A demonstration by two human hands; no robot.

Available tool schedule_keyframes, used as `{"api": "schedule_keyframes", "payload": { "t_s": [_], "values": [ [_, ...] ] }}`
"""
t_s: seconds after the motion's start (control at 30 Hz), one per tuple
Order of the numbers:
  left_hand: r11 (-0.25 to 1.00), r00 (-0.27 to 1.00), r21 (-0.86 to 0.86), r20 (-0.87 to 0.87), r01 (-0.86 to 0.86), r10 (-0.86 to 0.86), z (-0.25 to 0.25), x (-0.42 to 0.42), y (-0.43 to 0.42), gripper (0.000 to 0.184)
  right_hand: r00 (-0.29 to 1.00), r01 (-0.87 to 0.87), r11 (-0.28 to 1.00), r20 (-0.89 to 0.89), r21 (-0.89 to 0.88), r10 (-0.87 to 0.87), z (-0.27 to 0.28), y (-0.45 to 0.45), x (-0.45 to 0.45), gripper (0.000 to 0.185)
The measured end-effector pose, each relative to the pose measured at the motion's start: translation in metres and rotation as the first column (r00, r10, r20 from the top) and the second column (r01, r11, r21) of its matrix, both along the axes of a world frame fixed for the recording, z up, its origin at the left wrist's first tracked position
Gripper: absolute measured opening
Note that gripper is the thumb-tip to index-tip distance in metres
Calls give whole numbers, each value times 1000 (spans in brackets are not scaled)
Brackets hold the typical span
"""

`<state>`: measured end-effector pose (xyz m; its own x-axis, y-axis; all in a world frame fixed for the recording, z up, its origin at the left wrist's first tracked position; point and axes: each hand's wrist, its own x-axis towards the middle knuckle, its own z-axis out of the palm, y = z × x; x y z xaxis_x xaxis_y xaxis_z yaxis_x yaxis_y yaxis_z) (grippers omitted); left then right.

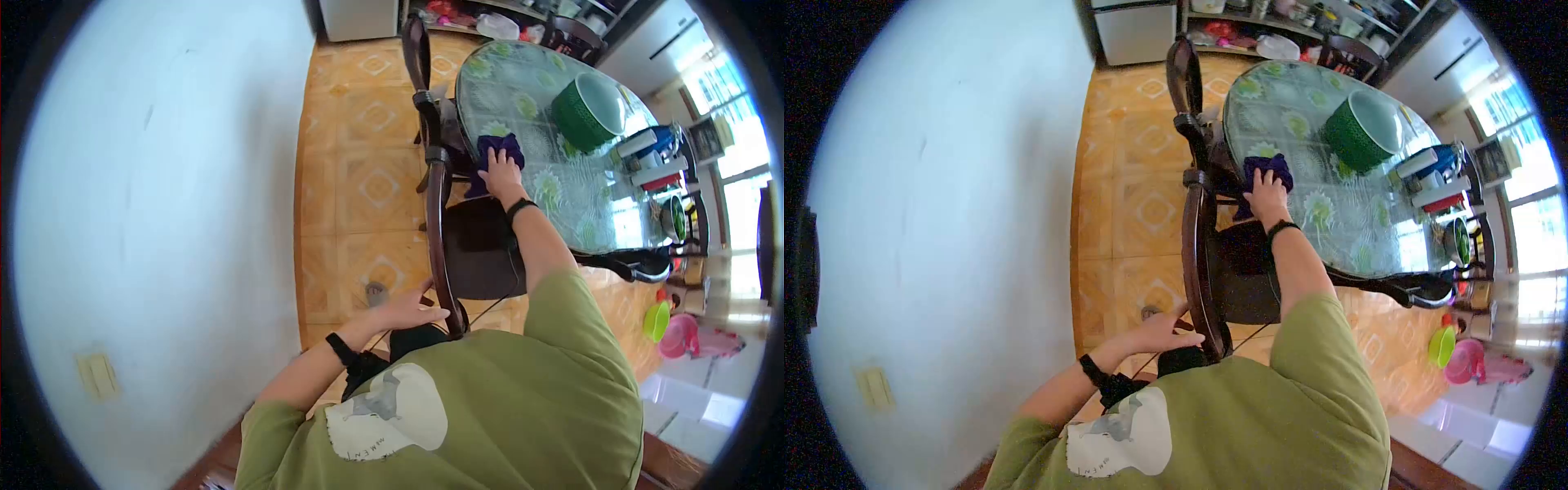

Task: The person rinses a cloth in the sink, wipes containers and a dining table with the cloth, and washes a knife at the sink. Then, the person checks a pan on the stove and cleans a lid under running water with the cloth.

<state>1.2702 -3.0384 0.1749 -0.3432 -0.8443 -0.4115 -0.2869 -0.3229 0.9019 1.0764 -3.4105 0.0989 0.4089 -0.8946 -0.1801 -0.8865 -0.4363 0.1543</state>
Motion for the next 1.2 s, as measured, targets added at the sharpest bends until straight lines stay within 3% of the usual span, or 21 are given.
{"api": "schedule_keyframes", "payload": {
  "t_s": [0.03, 0.1, 0.13, 0.2, 0.3, 0.43, 0.57, 0.63, 0.7, 0.8, 0.9, 0.97, 1.03, 1.2],
  "values": [
    [1000, 1000, 0, 3, 28, -28, 2, 23, -10, 95, 999, 46, 998, 2, 45, -46, 1, -9, 9, 83],
    [947, 949, 204, 145, 247, -279, 4, 62, -30, 89, 997, 71, 996, -13, 57, -71, 1, -17, 12, 82],
    [942, 945, 206, 137, 266, -297, 12, 77, -37, 89, 998, 66, 995, -28, 72, -64, 0, -18, 11, 82],
    [988, 972, 84, 185, 131, -145, 28, 109, -51, 74, 997, 76, 995, -26, 62, -75, -7, -19, 9, 81],
    [996, 970, 14, 223, 92, -92, 33, 145, -85, 61, 994, 110, 991, 14, 79, -112, -1, -12, 11, 81],
    [989, 973, -32, 185, 144, -136, 39, 177, -137, 55, 979, 198, 974, 31, 108, -202, 5, -7, 14, 76],
    [975, 970, -16, 105, 222, -219, 20, 219, -192, 50, 948, 271, 961, 157, 53, -276, 2, 8, 6, 74],
    [965, 965, -24, 36, 260, -259, 17, 240, -218, 48, 905, 384, 923, 186, 28, -382, -6, 25, -8, 73],
    [928, 921, 49, 113, 369, -372, 34, 269, -249, 47, 836, 512, 858, 205, 43, -509, -4, 40, -19, 74],
    [937, 917, 39, 192, 348, -349, 57, 313, -289, 46, 655, 737, 661, 96, 139, -750, 0, 47, -37, 78],
    [955, 939, -56, 210, 290, -273, 47, 356, -318, 46, 544, 828, 534, -13, 168, -839, 4, 32, -31, 79],
    [957, 950, -51, 153, 284, -274, 33, 377, -340, 46, 499, 856, 489, -18, 167, -867, 0, 12, -25, 79],
    [954, 945, 46, 131, 295, -298, 39, 390, -363, 46, 351, 928, 334, -89, 163, -932, 0, -13, -17, 80],
    [943, 937, 107, 120, 316, -328, 24, 419, -434, 47, 361, 930, 351, -94, 109, -928, -23, -69, -34, 77]
  ]
}}
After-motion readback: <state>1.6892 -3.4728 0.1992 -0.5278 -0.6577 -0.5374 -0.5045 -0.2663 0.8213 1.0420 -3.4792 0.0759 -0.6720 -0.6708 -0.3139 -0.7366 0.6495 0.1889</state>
